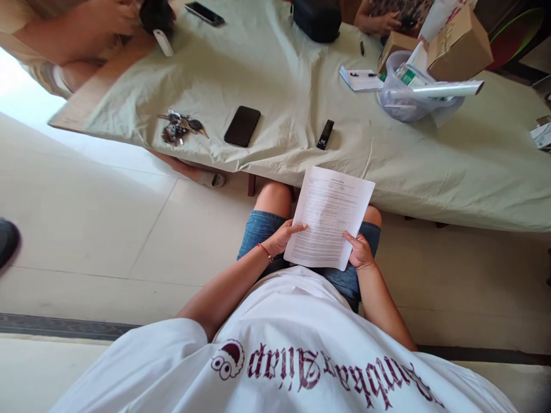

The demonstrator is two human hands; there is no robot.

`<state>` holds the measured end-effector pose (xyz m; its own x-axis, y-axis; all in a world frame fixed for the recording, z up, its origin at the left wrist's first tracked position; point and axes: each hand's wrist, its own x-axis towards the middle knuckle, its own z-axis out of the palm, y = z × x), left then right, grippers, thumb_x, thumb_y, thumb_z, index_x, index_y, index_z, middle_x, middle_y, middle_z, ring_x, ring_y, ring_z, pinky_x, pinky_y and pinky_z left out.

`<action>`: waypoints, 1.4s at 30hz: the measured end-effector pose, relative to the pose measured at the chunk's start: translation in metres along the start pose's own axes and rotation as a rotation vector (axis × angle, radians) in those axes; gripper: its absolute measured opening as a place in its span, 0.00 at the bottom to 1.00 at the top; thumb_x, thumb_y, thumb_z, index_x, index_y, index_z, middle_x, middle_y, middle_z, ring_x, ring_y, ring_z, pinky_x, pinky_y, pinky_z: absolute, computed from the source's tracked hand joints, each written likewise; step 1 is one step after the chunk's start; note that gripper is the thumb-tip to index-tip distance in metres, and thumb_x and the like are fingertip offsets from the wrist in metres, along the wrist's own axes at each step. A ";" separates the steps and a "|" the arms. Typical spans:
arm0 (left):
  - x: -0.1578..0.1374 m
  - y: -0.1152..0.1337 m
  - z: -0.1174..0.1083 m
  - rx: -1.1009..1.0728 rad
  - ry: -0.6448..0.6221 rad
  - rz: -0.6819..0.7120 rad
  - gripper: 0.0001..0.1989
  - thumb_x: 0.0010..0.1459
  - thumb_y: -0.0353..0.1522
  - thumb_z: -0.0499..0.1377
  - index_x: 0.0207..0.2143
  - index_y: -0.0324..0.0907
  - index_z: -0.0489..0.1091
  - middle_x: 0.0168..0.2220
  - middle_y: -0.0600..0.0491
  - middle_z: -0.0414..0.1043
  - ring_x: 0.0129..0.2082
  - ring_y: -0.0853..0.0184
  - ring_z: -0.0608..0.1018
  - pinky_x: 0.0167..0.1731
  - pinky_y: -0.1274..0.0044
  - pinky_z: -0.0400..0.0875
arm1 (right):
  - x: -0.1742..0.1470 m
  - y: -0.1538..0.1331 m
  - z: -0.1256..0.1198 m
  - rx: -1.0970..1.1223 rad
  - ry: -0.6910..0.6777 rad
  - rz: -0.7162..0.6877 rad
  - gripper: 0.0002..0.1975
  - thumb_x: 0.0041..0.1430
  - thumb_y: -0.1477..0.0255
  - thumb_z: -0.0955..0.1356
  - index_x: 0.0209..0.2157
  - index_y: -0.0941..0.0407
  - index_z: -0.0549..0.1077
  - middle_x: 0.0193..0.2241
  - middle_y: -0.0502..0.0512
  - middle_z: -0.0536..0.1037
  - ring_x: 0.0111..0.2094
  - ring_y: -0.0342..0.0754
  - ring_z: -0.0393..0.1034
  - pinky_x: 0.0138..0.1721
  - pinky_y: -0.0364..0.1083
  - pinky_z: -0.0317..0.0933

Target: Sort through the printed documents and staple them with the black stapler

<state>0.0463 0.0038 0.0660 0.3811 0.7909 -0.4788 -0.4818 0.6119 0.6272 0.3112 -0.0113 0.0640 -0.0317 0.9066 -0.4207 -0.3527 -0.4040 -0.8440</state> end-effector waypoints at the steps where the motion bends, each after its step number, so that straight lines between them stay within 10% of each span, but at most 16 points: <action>1: 0.000 -0.002 -0.002 0.036 0.000 -0.040 0.29 0.37 0.42 0.82 0.39 0.36 0.81 0.38 0.43 0.84 0.36 0.55 0.83 0.44 0.65 0.76 | -0.001 0.000 -0.001 0.001 -0.004 0.011 0.27 0.40 0.57 0.84 0.42 0.52 0.83 0.40 0.56 0.88 0.45 0.63 0.84 0.55 0.62 0.76; 19: 0.002 -0.009 -0.022 0.115 0.126 0.071 0.31 0.38 0.45 0.81 0.41 0.36 0.84 0.41 0.42 0.86 0.41 0.52 0.84 0.50 0.61 0.76 | -0.007 0.002 -0.002 -0.054 -0.105 -0.018 0.26 0.48 0.60 0.83 0.47 0.49 0.79 0.48 0.52 0.86 0.52 0.57 0.81 0.63 0.59 0.69; 42: 0.004 -0.004 -0.024 -0.075 0.097 0.049 0.22 0.40 0.38 0.78 0.36 0.35 0.82 0.35 0.45 0.84 0.34 0.59 0.83 0.42 0.68 0.77 | -0.010 0.006 0.008 -0.051 0.084 -0.136 0.23 0.47 0.57 0.81 0.41 0.49 0.75 0.41 0.48 0.86 0.44 0.53 0.81 0.53 0.54 0.74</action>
<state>0.0307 0.0047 0.0472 0.2796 0.8146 -0.5082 -0.5573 0.5687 0.6049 0.3021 -0.0215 0.0654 0.0924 0.9410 -0.3255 -0.3005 -0.2853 -0.9101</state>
